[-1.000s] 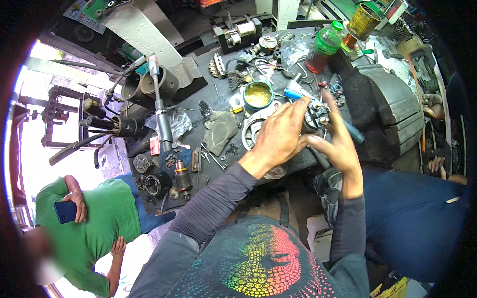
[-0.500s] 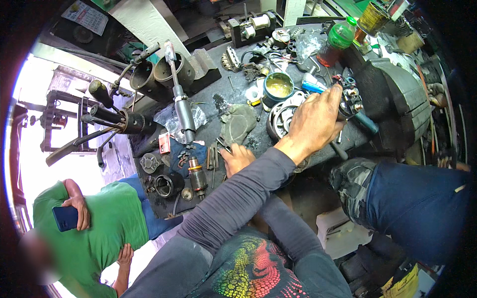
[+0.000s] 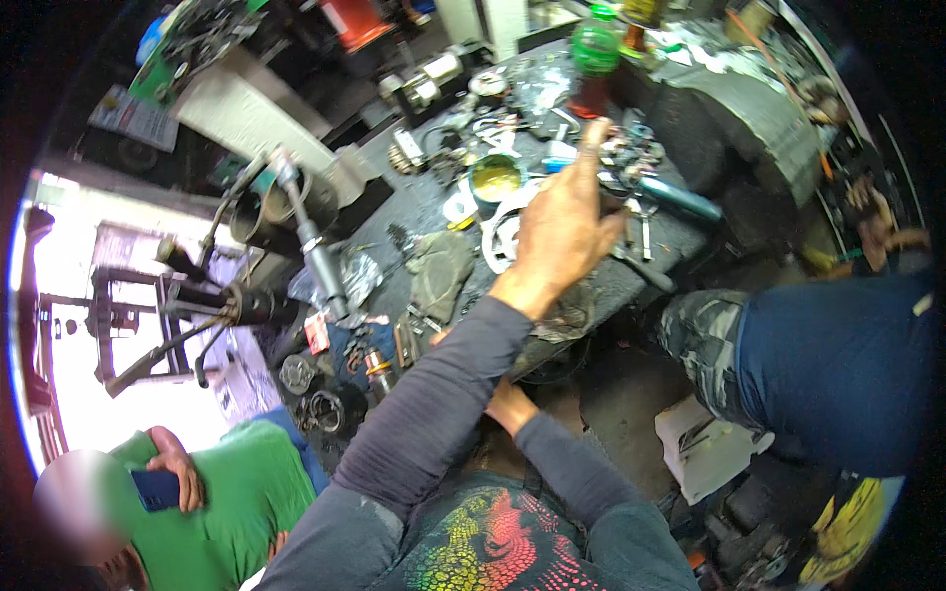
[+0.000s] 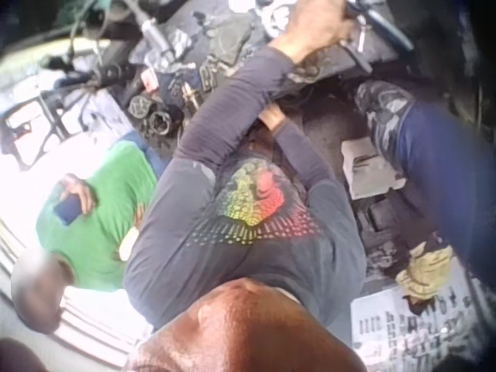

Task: The person cleans a cylindrical metal part with a rag, then inserts it into a larger housing unit. They use a screwdriver to tighten a screw on the assembly and later use a power tool to grind or polish a component. The person continues to assemble and adjust parts on a cluttered workbench.

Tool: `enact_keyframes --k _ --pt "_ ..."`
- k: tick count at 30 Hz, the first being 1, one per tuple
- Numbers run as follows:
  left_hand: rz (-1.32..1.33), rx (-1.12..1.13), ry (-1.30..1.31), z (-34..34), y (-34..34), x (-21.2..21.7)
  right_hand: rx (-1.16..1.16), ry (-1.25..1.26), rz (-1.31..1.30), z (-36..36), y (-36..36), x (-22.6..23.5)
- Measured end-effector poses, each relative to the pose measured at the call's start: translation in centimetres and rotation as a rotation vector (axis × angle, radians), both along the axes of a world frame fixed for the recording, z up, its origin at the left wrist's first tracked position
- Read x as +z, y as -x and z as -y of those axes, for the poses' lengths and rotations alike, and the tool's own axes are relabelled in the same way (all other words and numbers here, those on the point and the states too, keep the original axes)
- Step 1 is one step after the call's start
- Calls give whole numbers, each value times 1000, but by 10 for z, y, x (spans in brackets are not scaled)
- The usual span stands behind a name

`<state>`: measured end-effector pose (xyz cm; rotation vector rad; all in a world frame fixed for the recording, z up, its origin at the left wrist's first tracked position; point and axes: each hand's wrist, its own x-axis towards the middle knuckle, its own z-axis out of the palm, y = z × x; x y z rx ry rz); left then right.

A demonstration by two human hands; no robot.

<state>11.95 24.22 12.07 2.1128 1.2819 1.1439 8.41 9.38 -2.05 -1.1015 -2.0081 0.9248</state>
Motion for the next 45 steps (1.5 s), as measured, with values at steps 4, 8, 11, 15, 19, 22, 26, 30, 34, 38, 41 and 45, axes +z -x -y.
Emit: enact_keyframes --k 4,8,11,15,19,22,26,30,34,38,41,45 --pt "102 -72 14 -5 -4 1 -679 653 -763 33 -71 20" --pt "65 -32 18 -1 -9 8 -866 615 -1624 -23 -138 17" --pt "100 -85 99 5 -11 14 -803 620 -1754 -75 -144 11" --pt "33 -38 137 8 -16 18 -752 703 -1845 -108 -131 13" --pt "83 -98 176 7 -19 18 -729 755 -1928 -111 -125 22" --pt "103 -101 183 8 -18 17 -771 870 -1928 -114 -124 26" --pt "78 -111 127 4 -16 15 -734 848 -1996 -122 -120 23" --pt "13 -101 45 1 -13 13 -695 822 -1975 -127 -120 18" --pt "29 -109 140 3 -13 15 -614 843 -1942 -124 -124 19" --pt "61 -110 158 7 -15 17 -509 726 -1908 -116 -131 21" --pt "14 -117 103 6 -15 17 -478 777 -1755 -112 -139 20" --pt "-50 -121 39 1 -11 14 -351 798 -1743 -119 -146 17"
